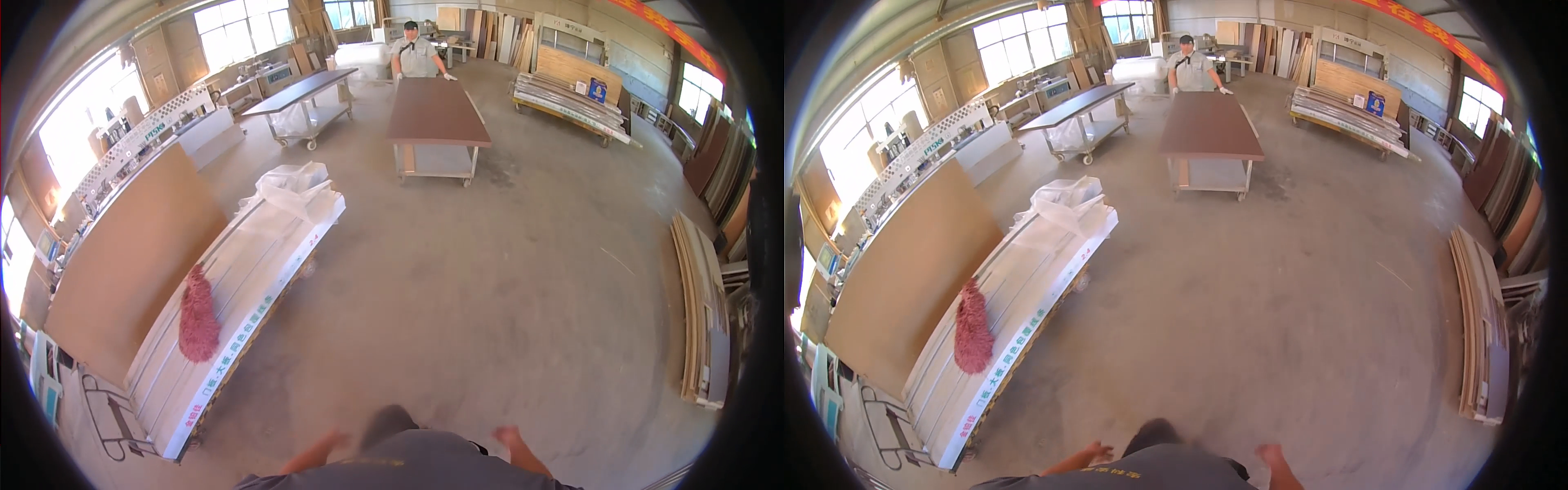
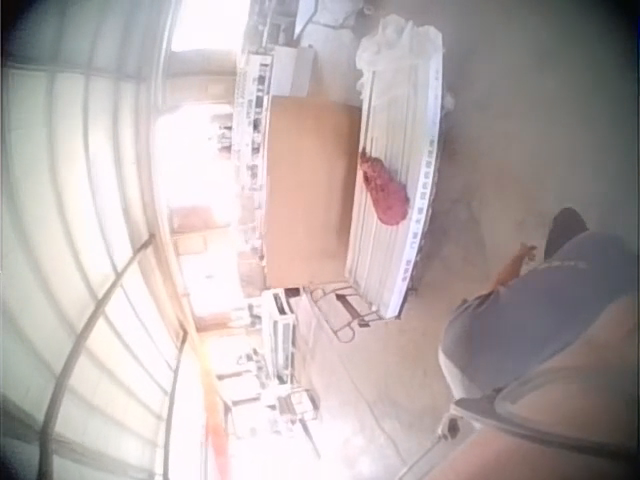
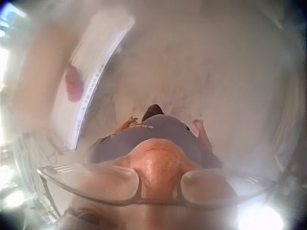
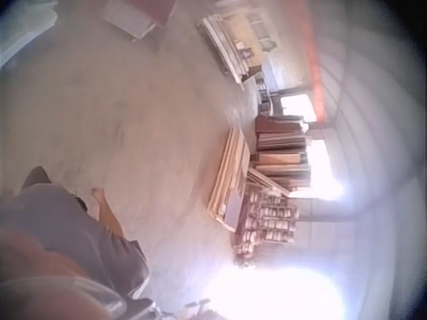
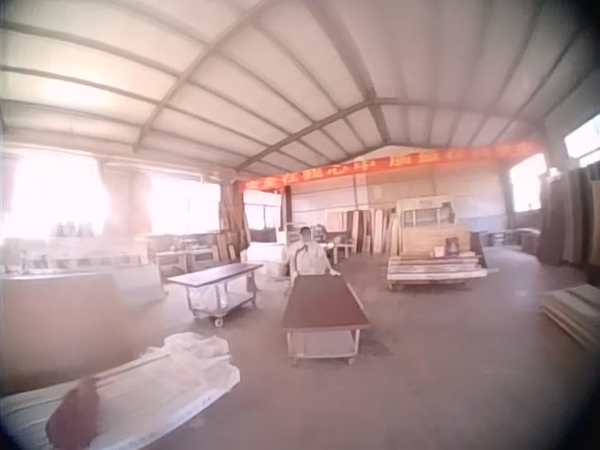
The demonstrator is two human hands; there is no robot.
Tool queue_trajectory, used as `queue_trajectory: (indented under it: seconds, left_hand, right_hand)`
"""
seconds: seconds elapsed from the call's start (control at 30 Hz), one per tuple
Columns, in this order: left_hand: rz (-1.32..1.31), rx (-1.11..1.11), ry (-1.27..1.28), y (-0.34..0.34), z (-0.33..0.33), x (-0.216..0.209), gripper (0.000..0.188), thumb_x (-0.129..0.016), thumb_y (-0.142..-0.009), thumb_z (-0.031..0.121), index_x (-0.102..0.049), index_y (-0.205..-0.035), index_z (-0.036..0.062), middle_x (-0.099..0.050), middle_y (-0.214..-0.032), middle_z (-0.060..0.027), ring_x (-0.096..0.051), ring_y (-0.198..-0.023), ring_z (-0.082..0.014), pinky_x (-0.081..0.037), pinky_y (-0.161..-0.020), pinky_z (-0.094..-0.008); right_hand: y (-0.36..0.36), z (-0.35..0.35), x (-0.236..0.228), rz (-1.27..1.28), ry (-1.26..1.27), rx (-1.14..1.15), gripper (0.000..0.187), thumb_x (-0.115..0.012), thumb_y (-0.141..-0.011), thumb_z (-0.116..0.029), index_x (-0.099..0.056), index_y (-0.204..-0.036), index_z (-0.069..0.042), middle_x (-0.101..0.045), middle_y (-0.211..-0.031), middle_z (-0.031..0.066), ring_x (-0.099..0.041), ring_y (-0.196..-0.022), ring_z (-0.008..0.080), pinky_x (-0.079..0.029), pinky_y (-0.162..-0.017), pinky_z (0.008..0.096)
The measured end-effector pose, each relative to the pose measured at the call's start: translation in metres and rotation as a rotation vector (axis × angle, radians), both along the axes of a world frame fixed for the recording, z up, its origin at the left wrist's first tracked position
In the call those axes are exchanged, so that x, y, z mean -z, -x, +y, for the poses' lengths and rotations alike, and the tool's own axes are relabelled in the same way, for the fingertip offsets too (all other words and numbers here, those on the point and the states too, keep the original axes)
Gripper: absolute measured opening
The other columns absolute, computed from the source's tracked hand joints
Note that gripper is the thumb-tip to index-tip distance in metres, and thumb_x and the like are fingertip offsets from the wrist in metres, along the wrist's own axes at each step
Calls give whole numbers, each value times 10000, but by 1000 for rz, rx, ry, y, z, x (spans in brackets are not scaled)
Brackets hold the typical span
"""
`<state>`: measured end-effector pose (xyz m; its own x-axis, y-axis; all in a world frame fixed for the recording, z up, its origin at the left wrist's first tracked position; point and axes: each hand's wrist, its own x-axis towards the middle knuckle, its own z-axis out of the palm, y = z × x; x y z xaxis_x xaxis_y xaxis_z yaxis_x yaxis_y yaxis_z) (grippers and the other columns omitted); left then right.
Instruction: The person wipes a brown wood panel with a wet cloth, helps another person carry it across a workshop, and then uses a metal scraper tool to remove material from the edge of the panel.
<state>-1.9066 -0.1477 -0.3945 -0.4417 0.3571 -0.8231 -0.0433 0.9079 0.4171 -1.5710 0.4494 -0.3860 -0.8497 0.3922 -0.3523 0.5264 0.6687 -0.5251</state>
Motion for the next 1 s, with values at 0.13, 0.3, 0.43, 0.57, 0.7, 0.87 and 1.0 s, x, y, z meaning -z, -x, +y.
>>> queue_trajectory:
  seconds: [0.13,0.3,0.43,0.57,0.7,0.87,1.0]
  left_hand:
    - [-175,-528,280,72,-37,-12,646,-533,-990,555,-526,-1434,86,-662,-1297,-213,-615,-1234,-319,-469,-1014,-531]
    - [-171,-560,217,311,107,12,498,-585,-965,443,-578,-1331,105,-660,-1274,-200,-631,-1166,-331,-507,-926,-517]
    - [-175,-575,215,506,214,20,383,-627,-945,354,-620,-1249,121,-657,-1256,-190,-643,-1112,-342,-537,-856,-506]
    - [963,-28,-64,771,320,-4,353,-714,-873,325,-623,-1152,129,-671,-1061,-169,-677,-808,-356,-569,-683,-487]
    - [-30,-1161,-792,1017,584,-133,541,-633,-997,384,-472,-1425,96,-532,-1453,-128,-624,-1200,-297,-544,-922,-434]
    - [-49,-1270,-973,1233,736,-142,760,-601,-999,524,-325,-1543,71,-462,-1526,-182,-560,-1307,-349,-504,-1019,-477]
    - [-131,-1604,-1005,1366,819,-115,1079,-533,-934,735,-71,-1636,59,-224,-1673,-208,-327,-1494,-413,-308,-1206,-542]
  right_hand:
    - [390,17,-188,-27,558,283,322,-796,-878,-264,-775,-1096,-28,-775,-971,59,-677,-868,110,-550,-807,316]
    - [646,177,-208,94,338,88,383,-719,-942,-363,-775,-1084,-13,-774,-983,82,-692,-864,136,-548,-804,307]
    - [742,275,-203,-123,437,119,389,-648,-987,-378,-758,-1124,-30,-768,-1002,84,-704,-857,168,-552,-795,312]
    - [871,390,-171,-57,680,456,420,-586,-1002,-428,-702,-1158,-55,-750,-958,85,-713,-832,222,-566,-769,389]
    - [952,619,-144,-163,68,271,442,-552,-1005,-479,-732,-1029,-76,-672,-822,55,-580,-697,175,-480,-624,409]
    - [1260,839,-118,185,39,715,598,-526,-992,-610,-680,-1236,-87,-662,-1072,80,-583,-955,251,-470,-797,447]
    - [1474,898,-108,118,277,704,766,-512,-953,-697,-481,-1431,-99,-477,-1375,80,-428,-1243,280,-371,-992,505]
